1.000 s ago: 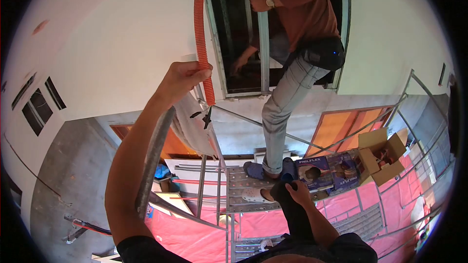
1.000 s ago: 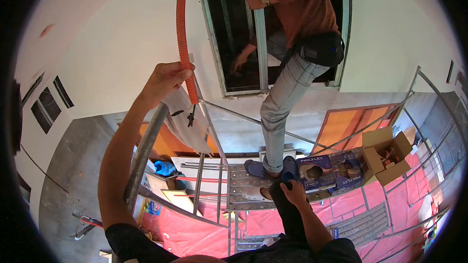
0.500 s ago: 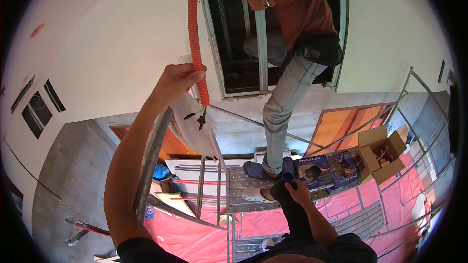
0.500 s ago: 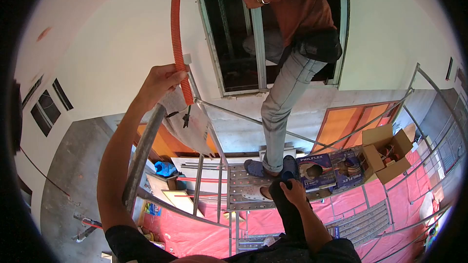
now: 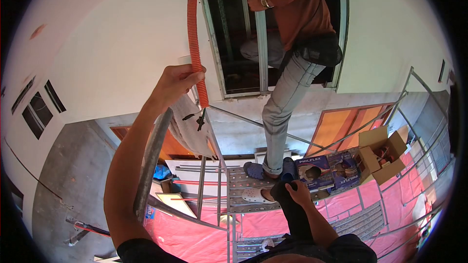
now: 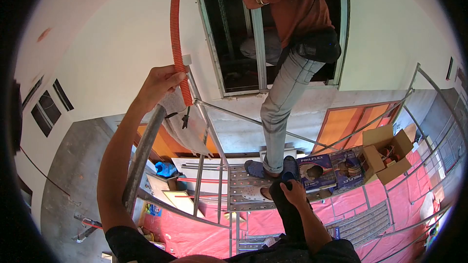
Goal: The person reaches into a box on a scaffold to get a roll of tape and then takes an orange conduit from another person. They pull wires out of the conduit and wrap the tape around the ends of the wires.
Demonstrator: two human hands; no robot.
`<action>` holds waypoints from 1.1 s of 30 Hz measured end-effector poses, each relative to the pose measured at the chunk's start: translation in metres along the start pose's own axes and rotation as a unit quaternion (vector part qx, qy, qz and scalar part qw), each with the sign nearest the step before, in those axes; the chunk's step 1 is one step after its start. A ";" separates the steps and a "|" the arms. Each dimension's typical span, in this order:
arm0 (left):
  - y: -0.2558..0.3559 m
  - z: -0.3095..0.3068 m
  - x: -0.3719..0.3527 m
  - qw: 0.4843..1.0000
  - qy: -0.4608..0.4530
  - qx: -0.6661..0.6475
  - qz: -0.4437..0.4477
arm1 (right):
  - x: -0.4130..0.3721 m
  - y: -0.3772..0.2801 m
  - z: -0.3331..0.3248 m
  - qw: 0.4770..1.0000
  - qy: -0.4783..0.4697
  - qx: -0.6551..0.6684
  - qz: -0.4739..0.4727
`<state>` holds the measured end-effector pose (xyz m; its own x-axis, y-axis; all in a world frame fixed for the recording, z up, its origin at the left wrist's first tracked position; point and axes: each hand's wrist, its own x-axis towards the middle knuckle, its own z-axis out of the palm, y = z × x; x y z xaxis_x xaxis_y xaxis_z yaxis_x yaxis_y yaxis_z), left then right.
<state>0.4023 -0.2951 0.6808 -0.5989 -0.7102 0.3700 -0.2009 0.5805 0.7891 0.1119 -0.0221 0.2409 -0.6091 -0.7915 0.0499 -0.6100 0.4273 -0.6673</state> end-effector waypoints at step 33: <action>-0.001 -0.002 0.001 0.997 -0.019 0.063 0.044 | 0.002 0.001 -0.002 0.999 -0.007 0.035 -0.026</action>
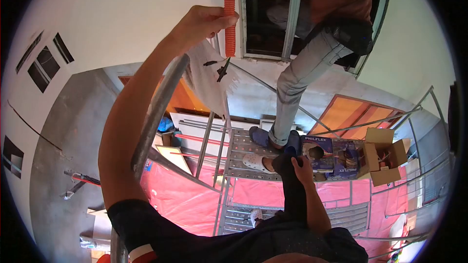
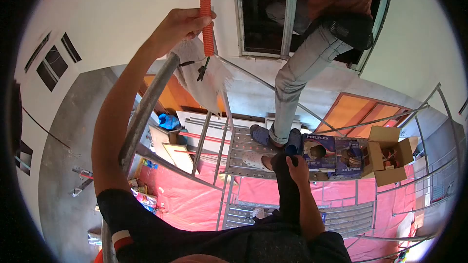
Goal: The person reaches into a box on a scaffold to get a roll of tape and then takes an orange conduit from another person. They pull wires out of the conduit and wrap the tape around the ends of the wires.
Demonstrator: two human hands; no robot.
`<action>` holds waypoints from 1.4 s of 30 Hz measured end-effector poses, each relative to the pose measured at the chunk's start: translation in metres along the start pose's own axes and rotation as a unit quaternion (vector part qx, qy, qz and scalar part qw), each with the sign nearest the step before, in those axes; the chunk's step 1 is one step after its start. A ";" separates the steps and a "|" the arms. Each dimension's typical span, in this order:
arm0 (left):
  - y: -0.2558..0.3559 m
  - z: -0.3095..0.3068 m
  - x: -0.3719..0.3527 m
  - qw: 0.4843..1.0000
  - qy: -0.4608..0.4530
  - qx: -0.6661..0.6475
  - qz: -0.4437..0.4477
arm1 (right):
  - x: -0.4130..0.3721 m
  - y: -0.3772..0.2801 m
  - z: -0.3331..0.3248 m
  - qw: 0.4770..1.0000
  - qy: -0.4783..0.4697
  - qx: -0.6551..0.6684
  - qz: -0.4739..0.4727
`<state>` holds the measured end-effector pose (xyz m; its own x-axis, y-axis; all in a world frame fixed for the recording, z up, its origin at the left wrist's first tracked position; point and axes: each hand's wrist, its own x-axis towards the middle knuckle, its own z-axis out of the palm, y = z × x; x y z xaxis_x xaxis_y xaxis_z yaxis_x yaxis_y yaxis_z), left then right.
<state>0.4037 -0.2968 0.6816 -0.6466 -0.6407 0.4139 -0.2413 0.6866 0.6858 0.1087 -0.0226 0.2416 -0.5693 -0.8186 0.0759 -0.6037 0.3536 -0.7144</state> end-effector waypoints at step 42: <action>0.004 0.003 -0.001 0.996 0.026 -0.072 -0.052 | -0.002 0.000 -0.002 0.999 0.002 -0.032 0.039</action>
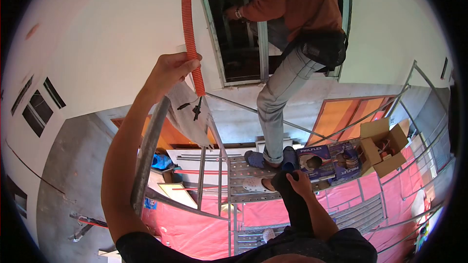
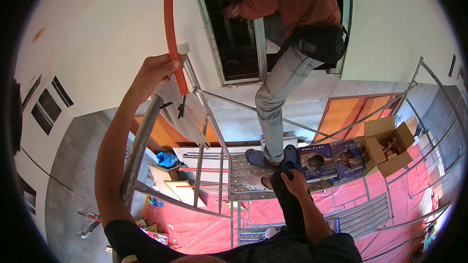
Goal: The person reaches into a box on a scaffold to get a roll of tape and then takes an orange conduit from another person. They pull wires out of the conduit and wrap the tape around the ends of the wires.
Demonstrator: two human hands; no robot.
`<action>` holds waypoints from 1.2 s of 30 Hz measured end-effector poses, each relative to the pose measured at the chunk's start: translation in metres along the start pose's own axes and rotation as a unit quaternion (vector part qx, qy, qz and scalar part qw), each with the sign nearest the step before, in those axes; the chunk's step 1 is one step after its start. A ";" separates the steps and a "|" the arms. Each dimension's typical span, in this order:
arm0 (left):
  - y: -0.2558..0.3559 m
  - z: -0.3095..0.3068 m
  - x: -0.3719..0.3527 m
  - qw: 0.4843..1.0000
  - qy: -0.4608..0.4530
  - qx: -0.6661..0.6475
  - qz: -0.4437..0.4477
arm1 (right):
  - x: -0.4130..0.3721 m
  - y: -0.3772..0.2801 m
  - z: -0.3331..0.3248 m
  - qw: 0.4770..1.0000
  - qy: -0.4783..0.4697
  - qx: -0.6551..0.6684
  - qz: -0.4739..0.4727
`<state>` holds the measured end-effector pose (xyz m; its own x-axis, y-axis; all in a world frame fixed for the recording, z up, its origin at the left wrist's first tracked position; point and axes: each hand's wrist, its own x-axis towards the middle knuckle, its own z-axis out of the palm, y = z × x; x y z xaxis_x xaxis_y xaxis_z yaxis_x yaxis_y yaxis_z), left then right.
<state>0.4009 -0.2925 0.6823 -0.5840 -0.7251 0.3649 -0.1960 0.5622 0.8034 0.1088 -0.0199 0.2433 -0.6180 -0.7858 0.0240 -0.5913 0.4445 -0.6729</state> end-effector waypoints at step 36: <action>-0.004 -0.005 0.002 0.999 -0.039 0.012 0.002 | -0.003 -0.002 -0.002 1.000 0.011 0.019 -0.013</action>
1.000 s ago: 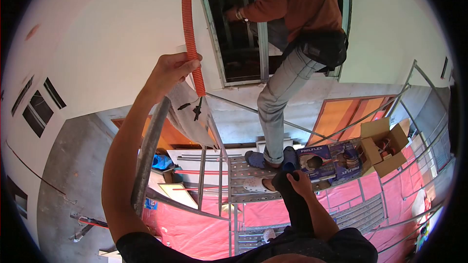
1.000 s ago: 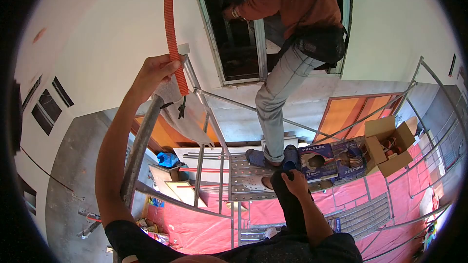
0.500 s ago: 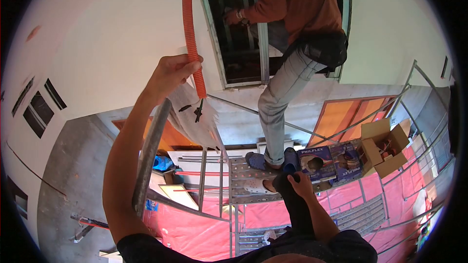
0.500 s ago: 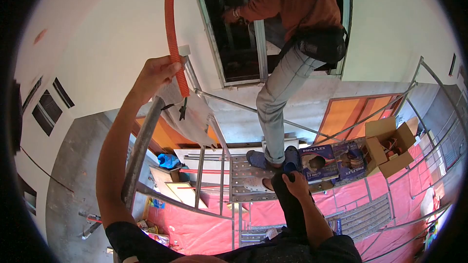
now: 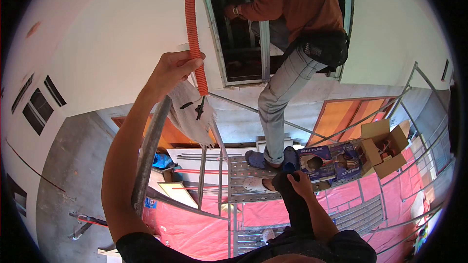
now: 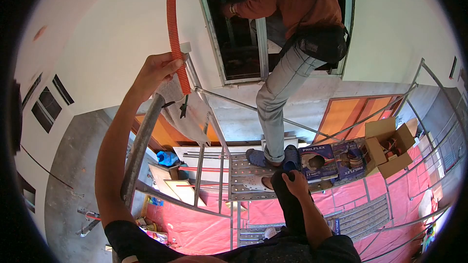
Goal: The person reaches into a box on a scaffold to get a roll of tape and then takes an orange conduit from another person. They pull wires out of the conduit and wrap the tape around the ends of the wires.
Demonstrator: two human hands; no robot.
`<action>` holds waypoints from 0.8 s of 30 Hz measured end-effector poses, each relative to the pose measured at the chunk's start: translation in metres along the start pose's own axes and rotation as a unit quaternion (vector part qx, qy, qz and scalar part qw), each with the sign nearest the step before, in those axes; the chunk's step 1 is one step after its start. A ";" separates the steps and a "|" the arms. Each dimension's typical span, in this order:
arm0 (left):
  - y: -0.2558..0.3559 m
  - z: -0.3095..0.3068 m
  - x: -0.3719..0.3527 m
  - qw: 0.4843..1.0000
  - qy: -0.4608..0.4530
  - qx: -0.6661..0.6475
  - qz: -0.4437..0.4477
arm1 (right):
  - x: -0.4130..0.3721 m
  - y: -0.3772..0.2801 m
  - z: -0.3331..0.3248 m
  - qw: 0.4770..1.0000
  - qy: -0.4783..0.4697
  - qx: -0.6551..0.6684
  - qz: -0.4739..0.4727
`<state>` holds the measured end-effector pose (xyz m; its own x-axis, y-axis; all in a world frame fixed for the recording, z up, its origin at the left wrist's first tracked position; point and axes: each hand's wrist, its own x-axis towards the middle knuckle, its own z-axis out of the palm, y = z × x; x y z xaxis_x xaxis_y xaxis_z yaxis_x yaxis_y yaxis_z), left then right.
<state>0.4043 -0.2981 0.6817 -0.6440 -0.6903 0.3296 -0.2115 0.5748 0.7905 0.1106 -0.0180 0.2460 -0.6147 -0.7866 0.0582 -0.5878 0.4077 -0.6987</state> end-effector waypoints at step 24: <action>0.004 0.004 -0.001 1.000 0.019 -0.012 0.004 | 0.000 -0.001 0.001 1.000 0.004 -0.004 -0.005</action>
<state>0.4011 -0.2930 0.6822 -0.6169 -0.7025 0.3547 -0.1883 0.5694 0.8002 0.1115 -0.0186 0.2456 -0.6130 -0.7869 0.0712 -0.5981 0.4033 -0.6926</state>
